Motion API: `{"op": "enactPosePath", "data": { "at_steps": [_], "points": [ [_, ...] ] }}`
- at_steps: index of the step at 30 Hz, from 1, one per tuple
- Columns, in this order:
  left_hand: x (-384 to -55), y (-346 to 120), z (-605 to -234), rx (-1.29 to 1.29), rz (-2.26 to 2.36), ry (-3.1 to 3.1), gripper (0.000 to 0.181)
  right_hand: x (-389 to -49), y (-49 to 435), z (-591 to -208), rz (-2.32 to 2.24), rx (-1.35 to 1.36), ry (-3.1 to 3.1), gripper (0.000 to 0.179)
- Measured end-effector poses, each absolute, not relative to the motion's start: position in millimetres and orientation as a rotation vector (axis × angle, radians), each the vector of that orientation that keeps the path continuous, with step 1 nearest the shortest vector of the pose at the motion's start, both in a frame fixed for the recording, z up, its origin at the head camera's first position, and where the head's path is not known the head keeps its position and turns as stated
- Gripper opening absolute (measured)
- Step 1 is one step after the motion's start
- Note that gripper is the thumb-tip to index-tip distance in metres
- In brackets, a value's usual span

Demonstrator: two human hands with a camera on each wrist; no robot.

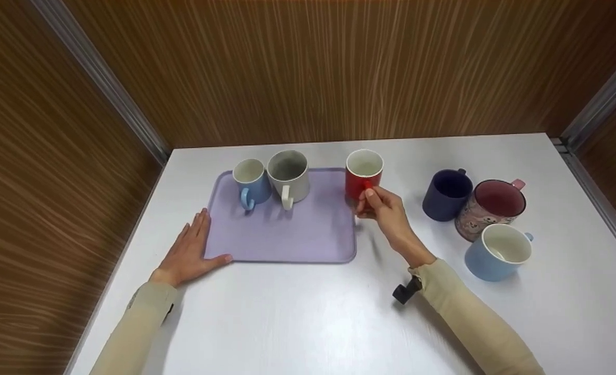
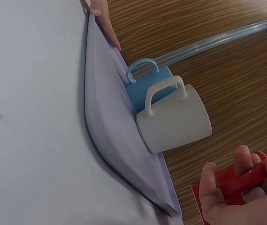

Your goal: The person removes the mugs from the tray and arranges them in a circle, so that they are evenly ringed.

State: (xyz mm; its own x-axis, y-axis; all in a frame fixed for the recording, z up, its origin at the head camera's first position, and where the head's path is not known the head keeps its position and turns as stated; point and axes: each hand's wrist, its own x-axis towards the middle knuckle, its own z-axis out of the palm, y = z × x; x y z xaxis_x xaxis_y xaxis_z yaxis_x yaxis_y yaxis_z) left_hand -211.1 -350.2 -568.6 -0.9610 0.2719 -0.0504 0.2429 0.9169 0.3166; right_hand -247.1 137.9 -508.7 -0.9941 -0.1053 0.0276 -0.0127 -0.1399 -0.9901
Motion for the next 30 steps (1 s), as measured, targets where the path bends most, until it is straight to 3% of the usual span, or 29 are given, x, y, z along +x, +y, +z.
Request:
{"op": "enactPosePath", "data": {
  "at_steps": [30],
  "points": [
    [-211,-349,-568,0.4,0.48,2.977,0.131,-211,215,-526,-2.317,0.044,2.053,0.031]
  ]
}}
